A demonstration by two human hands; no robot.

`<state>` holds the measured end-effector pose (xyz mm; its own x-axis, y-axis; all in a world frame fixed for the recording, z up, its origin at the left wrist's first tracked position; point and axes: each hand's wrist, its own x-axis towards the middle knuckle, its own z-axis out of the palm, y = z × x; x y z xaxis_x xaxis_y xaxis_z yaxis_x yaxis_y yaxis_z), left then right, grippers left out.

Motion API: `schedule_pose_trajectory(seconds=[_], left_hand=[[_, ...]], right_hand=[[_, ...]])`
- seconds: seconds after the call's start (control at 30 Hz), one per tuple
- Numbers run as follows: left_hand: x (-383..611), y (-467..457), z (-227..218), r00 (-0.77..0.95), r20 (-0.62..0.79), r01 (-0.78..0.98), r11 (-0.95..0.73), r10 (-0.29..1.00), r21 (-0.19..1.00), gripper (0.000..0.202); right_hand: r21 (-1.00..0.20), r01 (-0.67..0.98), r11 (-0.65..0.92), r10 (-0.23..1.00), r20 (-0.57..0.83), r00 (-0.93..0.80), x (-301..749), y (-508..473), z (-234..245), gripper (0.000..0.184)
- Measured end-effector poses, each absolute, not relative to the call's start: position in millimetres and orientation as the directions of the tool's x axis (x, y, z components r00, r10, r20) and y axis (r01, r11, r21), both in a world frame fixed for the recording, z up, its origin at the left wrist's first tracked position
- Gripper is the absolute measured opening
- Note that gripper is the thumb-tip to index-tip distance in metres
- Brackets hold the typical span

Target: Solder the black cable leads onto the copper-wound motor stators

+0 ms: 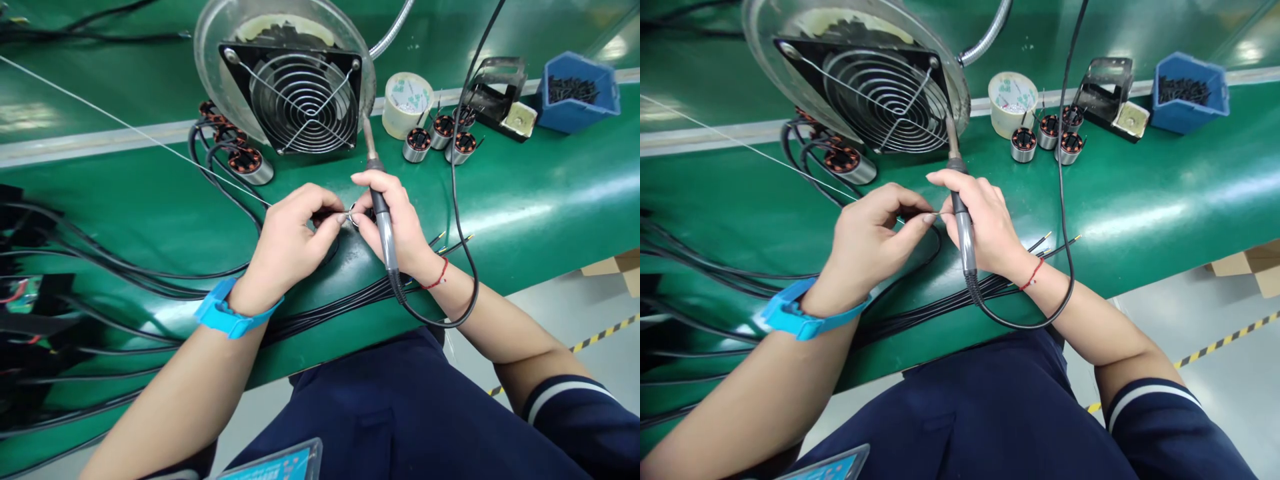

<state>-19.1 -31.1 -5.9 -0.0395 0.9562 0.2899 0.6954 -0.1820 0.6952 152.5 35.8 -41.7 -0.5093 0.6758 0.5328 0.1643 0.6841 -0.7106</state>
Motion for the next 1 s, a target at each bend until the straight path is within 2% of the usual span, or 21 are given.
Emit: schedule_pose_trajectory(seconds=[0.1,0.23,0.4,0.6,0.7,0.83,1.0], left_hand=[[-19,-31,-2,-0.081,0.195,0.683,-0.088,0.977,0.725,0.008],[-20,-29,2,-0.127,0.082,0.641,0.018,0.989,0.767,0.015],[-20,-26,2,-0.176,-0.063,0.514,0.146,0.982,0.845,0.018],[-23,-26,-2,-0.191,-0.182,0.297,0.234,0.965,0.926,0.020],[-22,-26,-2,-0.196,-0.219,0.251,0.265,0.956,0.931,0.018],[-19,-26,1,-0.210,-0.246,0.224,0.291,0.946,0.930,0.015],[-17,-27,1,-0.174,-0.233,0.253,0.272,0.957,0.929,0.014]], right_hand=[[-0.659,0.185,0.729,0.643,0.565,-0.517,152,35,-42,0.038],[-0.628,0.267,0.731,0.647,0.514,-0.563,152,35,-44,0.038],[-0.613,0.334,0.716,0.669,0.468,-0.577,156,38,-41,0.047],[-0.624,0.267,0.734,0.634,0.491,-0.597,156,35,-36,0.049],[-0.633,0.233,0.739,0.626,0.515,-0.586,158,37,-36,0.049],[-0.683,0.255,0.685,0.685,0.484,-0.544,174,48,-34,0.051],[-0.733,0.162,0.660,0.609,0.397,-0.687,194,67,-32,0.051]])
